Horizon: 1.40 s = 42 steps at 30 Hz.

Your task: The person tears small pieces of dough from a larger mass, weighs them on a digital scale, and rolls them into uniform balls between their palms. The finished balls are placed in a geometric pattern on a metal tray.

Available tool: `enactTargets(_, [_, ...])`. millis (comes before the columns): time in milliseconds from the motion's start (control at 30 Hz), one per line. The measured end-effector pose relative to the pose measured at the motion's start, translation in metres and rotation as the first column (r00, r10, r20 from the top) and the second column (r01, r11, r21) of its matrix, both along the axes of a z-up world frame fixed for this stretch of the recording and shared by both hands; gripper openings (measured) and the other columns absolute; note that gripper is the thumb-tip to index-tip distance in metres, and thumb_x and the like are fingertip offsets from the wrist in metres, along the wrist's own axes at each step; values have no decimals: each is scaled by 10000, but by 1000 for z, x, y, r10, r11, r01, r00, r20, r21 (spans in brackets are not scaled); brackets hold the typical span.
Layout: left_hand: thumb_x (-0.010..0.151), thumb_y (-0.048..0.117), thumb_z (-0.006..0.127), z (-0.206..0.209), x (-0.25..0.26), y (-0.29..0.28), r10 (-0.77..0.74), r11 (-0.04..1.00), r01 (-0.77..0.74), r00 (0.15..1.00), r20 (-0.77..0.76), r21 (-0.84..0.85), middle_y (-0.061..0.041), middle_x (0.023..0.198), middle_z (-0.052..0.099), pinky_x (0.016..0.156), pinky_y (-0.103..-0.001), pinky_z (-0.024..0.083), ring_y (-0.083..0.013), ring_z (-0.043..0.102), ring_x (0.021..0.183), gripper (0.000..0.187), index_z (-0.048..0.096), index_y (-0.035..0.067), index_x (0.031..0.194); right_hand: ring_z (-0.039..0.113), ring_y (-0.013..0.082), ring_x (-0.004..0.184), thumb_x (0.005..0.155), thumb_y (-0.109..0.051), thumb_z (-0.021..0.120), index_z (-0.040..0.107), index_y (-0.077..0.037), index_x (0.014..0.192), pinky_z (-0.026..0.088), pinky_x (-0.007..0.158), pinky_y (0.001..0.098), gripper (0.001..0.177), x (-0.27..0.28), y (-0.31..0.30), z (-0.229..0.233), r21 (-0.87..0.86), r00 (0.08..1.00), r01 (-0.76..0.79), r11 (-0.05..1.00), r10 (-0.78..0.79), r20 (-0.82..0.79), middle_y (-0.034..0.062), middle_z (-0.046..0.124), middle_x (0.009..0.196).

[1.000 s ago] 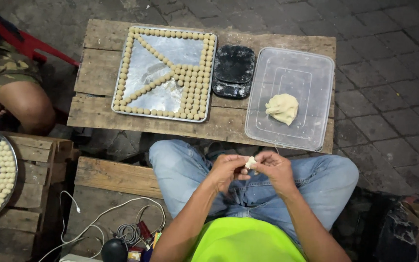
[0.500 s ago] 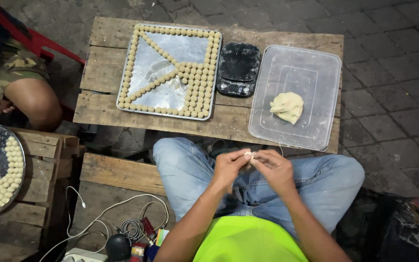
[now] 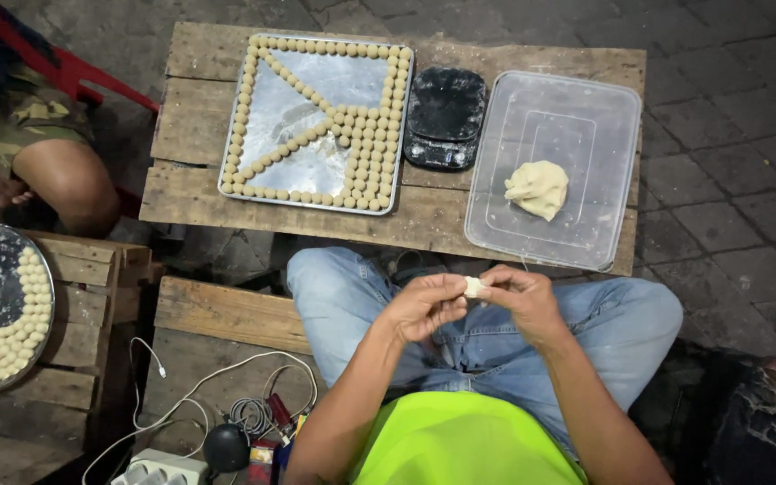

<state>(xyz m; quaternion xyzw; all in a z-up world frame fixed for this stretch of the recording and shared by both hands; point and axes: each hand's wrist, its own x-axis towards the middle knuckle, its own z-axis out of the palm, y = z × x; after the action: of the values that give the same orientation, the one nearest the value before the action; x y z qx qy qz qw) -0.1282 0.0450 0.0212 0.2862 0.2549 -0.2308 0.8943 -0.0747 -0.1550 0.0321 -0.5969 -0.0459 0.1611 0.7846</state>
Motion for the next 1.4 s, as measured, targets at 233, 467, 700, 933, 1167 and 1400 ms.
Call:
enactTargets(233, [920,178,805,15,-1,-10,-14,974,30,997,-70,224,-184,875,771,675,-383,682,-224,781,731,274,750,-35,1083,657,115,637,748,41,878,801,61,973,566,554,249,239,-8,11,28,-188,980,33,982,5,200,126,729,784])
enactTargets(467, [928,201,823,6,2,-31,164,965,-152,986,-40,213,-227,973,770,783,-436,664,-296,787,838,320,758,-11,1159,692,237,732,742,-115,940,850,-122,1005,562,724,334,279,1,14,48,-497,742,246,832,168,649,59,760,894])
enactTargets(700, [965,225,732,54,-9,-73,-144,901,98,987,77,423,-85,1039,768,760,-327,625,-161,730,897,288,765,113,1229,428,477,1425,1123,-234,378,516,-57,1519,189,1213,645,455,-2,31,77,-439,688,149,886,226,690,200,579,1473])
enactTargets(933, [964,735,460,114,11,-79,174,964,-154,982,75,-218,-98,1569,344,1196,-347,269,-238,327,1415,877,413,80,1545,36,375,1581,1083,-550,58,203,-116,1667,-36,1272,544,742,14,54,68,-551,507,402,731,324,799,99,162,1727])
enactTargets(1167, [904,641,564,89,15,-73,292,948,-302,951,-104,-103,-21,1222,706,877,-224,554,-174,677,1051,619,678,213,1337,23,393,1607,1070,-591,106,151,-167,1667,-52,1264,660,734,-19,79,68,-564,276,373,737,492,826,106,58,1763])
enactTargets(1400, [971,655,530,154,31,-67,191,981,-183,969,-157,62,359,1299,620,498,-81,181,157,538,1009,437,651,480,1353,-50,365,1600,1030,-469,94,93,-69,1662,-96,1267,555,748,33,58,82,-530,430,402,746,357,829,131,23,1751])
